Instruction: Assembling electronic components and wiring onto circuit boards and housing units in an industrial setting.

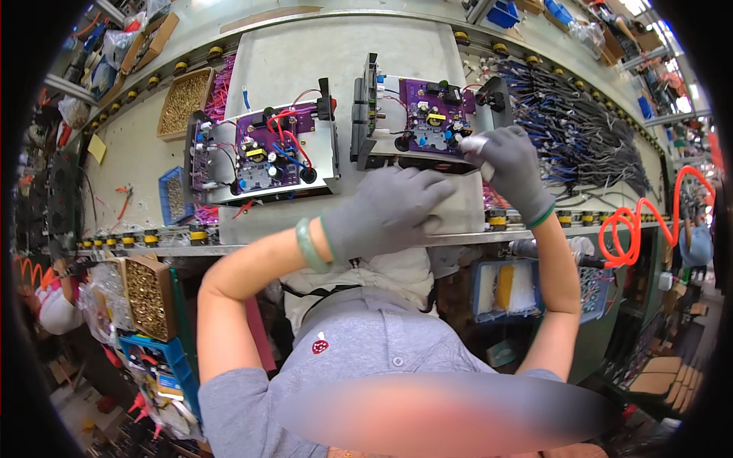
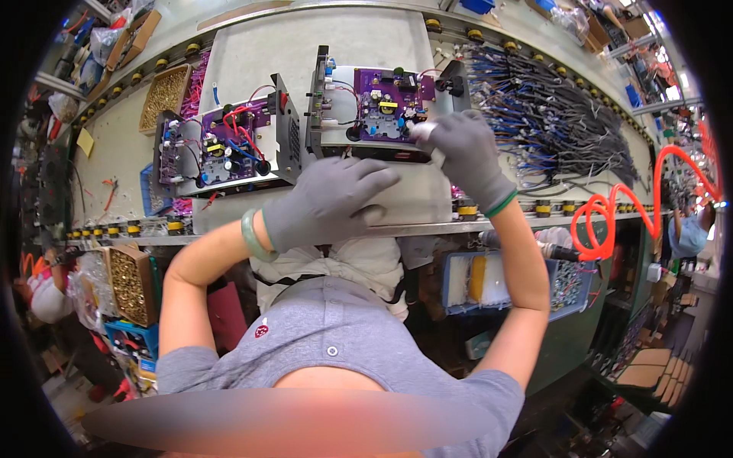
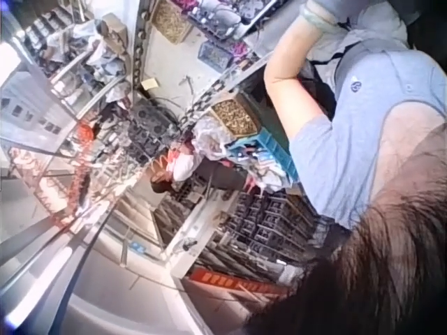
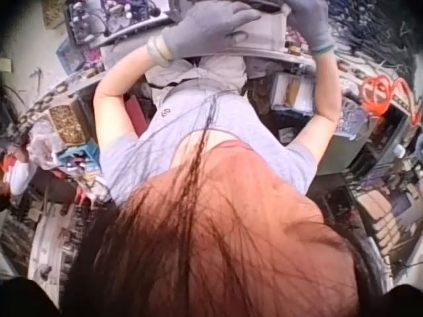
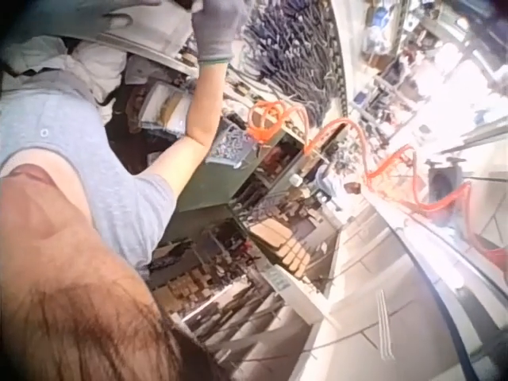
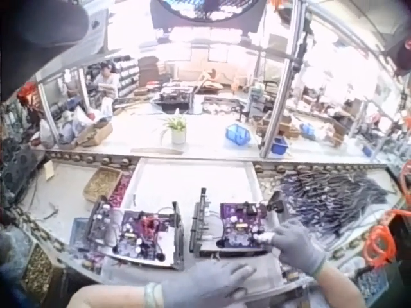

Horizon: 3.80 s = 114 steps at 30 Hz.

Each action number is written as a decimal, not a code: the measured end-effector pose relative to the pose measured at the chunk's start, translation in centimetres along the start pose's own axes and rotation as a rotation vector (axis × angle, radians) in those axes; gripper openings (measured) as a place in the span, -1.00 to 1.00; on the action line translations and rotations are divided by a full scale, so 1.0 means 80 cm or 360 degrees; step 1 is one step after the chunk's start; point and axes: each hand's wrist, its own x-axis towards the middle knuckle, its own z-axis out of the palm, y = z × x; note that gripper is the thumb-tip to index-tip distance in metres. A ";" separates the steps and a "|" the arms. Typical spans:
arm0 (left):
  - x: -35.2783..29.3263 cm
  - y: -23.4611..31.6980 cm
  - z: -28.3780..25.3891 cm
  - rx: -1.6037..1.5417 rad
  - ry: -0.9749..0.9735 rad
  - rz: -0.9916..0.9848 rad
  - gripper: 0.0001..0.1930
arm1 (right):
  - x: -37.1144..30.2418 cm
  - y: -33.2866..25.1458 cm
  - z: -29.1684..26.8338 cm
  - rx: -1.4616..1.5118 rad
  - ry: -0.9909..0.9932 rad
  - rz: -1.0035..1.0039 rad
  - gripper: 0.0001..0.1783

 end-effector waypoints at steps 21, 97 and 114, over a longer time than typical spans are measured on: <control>0.092 -0.020 0.062 0.0870 -0.0114 0.0549 -0.97 | -0.001 0.032 -0.001 0.0598 0.0283 0.0483 -0.64; 0.103 -0.165 -0.035 0.0288 -0.0182 -0.1031 -0.61 | 0.075 0.070 0.017 0.0042 -0.0392 0.0093 -0.75; 0.191 -0.045 -0.011 0.0314 -0.0208 0.0082 -0.75 | 0.009 0.049 0.035 -0.0227 0.0849 0.0669 -0.87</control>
